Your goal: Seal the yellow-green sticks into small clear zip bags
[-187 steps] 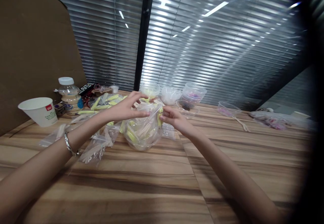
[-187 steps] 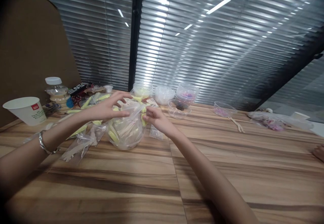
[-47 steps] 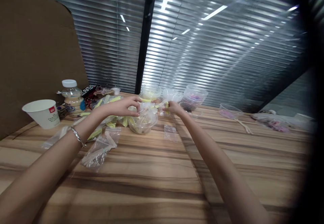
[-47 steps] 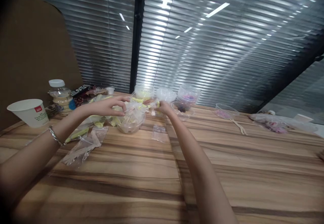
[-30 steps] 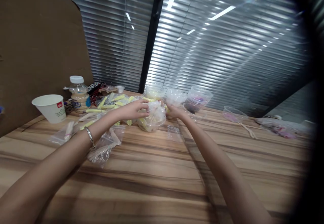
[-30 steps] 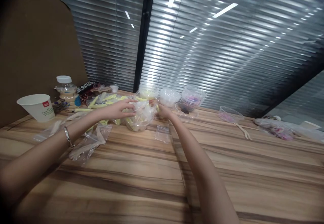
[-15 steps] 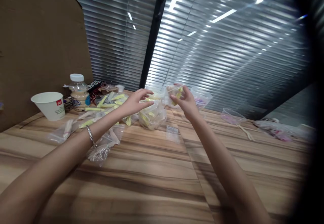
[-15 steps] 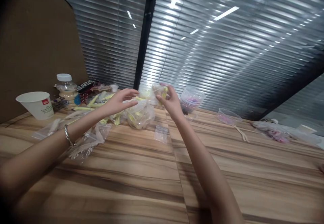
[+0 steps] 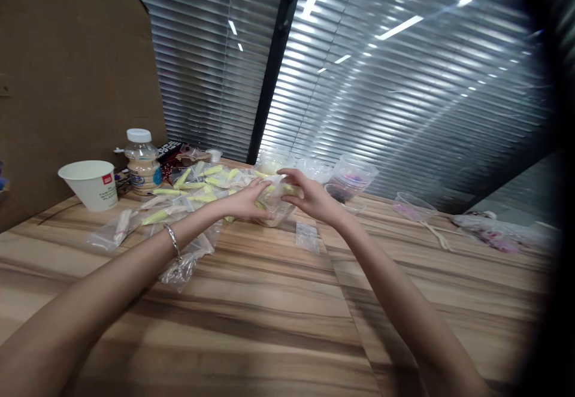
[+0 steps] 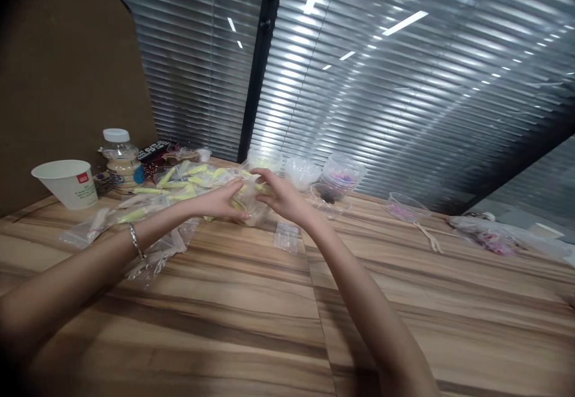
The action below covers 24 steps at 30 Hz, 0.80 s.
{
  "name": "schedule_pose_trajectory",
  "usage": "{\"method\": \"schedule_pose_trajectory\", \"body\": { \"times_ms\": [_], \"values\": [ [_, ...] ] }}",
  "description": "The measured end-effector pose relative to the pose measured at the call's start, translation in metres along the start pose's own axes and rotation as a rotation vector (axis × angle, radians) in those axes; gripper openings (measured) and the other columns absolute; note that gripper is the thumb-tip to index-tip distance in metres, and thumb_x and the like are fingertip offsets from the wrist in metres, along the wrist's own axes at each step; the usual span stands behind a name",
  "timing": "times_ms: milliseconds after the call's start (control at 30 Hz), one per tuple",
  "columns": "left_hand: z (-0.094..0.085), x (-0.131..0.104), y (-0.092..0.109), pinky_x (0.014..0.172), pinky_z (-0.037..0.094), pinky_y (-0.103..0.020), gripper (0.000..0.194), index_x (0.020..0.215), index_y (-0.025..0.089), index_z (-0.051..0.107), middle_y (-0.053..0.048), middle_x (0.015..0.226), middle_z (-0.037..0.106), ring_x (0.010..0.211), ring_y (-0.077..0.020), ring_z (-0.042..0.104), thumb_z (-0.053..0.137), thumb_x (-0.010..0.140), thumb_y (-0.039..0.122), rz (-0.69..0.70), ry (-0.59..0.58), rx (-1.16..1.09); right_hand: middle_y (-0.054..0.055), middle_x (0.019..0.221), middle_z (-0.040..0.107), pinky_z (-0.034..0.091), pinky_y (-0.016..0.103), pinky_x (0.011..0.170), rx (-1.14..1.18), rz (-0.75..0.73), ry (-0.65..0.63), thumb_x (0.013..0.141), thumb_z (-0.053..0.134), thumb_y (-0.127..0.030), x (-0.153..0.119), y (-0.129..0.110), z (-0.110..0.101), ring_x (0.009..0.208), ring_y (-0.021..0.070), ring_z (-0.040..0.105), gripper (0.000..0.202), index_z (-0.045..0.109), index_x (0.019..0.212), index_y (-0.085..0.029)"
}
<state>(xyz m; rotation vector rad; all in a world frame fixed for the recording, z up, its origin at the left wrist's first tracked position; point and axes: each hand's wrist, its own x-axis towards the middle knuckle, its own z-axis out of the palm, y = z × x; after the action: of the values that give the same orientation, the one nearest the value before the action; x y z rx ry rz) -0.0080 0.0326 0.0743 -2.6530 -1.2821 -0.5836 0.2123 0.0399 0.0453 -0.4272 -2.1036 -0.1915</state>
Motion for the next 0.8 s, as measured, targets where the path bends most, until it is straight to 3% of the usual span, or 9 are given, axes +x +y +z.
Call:
{"method": "schedule_pose_trajectory", "body": {
  "times_ms": [133, 267, 467, 567, 633, 733, 800],
  "values": [
    [0.004, 0.002, -0.005, 0.112, 0.032, -0.034, 0.087, 0.137, 0.029, 0.02, -0.004, 0.142, 0.027, 0.131, -0.0197, 0.031, 0.058, 0.063, 0.055, 0.131, 0.027, 0.009, 0.006, 0.111, 0.056, 0.042, 0.032, 0.082, -0.207, -0.003, -0.141, 0.083, 0.051, -0.017, 0.004, 0.005, 0.003, 0.098, 0.019, 0.053, 0.037, 0.05, 0.12, -0.022],
    [0.0, 0.0, -0.005, 0.11, 0.033, -0.034, 0.088, 0.136, 0.029, 0.025, -0.004, 0.142, 0.028, 0.13, -0.0209, 0.034, 0.056, 0.061, 0.062, 0.039, 0.035, -0.006, 0.007, 0.095, 0.059, 0.038, 0.03, 0.077, -0.376, -0.089, -0.148, 0.083, 0.049, -0.012, 0.006, 0.011, 0.007, 0.095, 0.0199, 0.049, 0.022, 0.058, 0.102, -0.017],
    [0.001, 0.003, -0.004, 0.106, 0.038, -0.035, 0.078, 0.133, 0.03, 0.031, -0.002, 0.138, 0.037, 0.124, -0.0207, 0.041, 0.046, 0.066, 0.068, -0.017, 0.093, -0.031, 0.005, 0.08, 0.058, 0.035, 0.028, 0.071, -0.479, -0.128, -0.234, 0.083, 0.041, -0.007, 0.01, 0.012, 0.013, 0.079, 0.0164, 0.049, 0.016, 0.055, 0.083, -0.015],
    [0.004, 0.006, -0.006, 0.1, 0.042, -0.036, 0.07, 0.129, 0.029, 0.036, -0.002, 0.132, 0.044, 0.116, -0.0199, 0.048, 0.042, 0.069, 0.065, -0.016, 0.159, 0.017, 0.007, 0.086, 0.059, 0.036, 0.029, 0.073, -0.453, -0.111, -0.274, 0.083, 0.045, -0.013, 0.016, 0.013, 0.011, 0.08, 0.0173, 0.05, 0.011, 0.055, 0.087, -0.014],
    [0.006, 0.008, -0.007, 0.093, 0.046, -0.034, 0.065, 0.127, 0.028, 0.04, -0.003, 0.127, 0.049, 0.108, -0.0184, 0.052, 0.04, 0.072, 0.062, -0.01, 0.179, 0.029, 0.008, 0.097, 0.059, 0.038, 0.029, 0.076, -0.349, -0.086, -0.297, 0.085, 0.047, -0.021, 0.02, 0.014, 0.008, 0.087, 0.0184, 0.052, 0.019, 0.054, 0.102, -0.016],
    [0.008, 0.012, -0.009, 0.088, 0.047, -0.03, 0.058, 0.123, 0.025, 0.044, -0.004, 0.122, 0.052, 0.102, -0.016, 0.055, 0.042, 0.073, 0.054, -0.018, 0.205, 0.016, 0.006, 0.113, 0.055, 0.039, 0.028, 0.082, -0.173, -0.058, -0.232, 0.086, 0.049, -0.026, 0.022, 0.016, 0.004, 0.099, 0.0174, 0.051, 0.032, 0.048, 0.117, -0.02],
    [0.008, 0.013, -0.01, 0.089, 0.047, -0.029, 0.056, 0.122, 0.025, 0.044, -0.003, 0.122, 0.052, 0.102, -0.0152, 0.055, 0.044, 0.073, 0.052, -0.035, 0.21, 0.002, 0.005, 0.112, 0.056, 0.039, 0.027, 0.082, -0.129, -0.068, -0.181, 0.086, 0.048, -0.025, 0.022, 0.016, 0.002, 0.099, 0.016, 0.052, 0.028, 0.05, 0.113, -0.02]
  ]
}}
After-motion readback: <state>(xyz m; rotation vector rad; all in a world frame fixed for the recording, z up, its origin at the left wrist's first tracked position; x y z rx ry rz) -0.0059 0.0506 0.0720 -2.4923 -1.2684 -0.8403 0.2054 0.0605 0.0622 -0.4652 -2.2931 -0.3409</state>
